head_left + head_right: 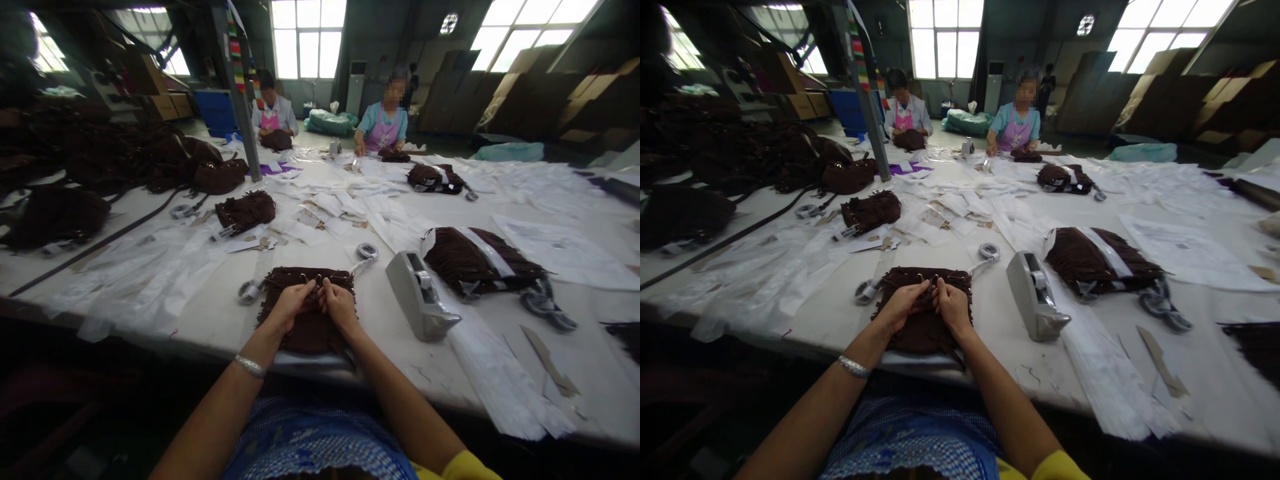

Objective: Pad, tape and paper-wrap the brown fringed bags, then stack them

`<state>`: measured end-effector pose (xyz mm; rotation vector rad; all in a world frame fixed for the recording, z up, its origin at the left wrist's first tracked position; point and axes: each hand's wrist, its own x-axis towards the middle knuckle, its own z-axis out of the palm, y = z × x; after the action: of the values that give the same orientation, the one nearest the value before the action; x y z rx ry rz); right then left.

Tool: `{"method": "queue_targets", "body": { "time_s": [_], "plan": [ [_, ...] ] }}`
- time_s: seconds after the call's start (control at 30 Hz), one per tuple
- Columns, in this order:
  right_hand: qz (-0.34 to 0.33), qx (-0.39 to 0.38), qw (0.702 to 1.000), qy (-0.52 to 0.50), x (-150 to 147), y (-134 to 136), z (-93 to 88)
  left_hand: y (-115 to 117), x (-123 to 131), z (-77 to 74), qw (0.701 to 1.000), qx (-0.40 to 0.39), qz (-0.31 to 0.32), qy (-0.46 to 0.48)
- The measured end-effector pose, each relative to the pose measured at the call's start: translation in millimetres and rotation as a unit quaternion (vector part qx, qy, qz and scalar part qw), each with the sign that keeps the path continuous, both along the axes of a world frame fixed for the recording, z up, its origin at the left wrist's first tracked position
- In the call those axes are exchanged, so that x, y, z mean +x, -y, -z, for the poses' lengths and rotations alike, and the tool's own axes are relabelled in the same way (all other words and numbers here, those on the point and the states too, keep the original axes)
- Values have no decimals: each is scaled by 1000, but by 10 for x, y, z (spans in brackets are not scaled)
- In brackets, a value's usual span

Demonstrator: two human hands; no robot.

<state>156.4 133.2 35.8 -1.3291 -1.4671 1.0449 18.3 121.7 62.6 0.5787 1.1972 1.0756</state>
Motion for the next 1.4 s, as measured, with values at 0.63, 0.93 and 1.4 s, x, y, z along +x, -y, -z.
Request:
{"method": "queue_targets", "body": {
  "time_s": [0.63, 0.93, 1.4],
  "plan": [
    [-21, 60, 997, -31, 20, -18, 57, 222, -90, -131, 995, -52, 75, 38],
    [5, 96, 995, -34, -1, 46, -19, 230, 185, -137, 982, -11, -72, 176],
    [-16, 152, 918, 367, 441, -1581, -342, 395, 369, 180, 966, 66, -128, 215]
  ]
}}
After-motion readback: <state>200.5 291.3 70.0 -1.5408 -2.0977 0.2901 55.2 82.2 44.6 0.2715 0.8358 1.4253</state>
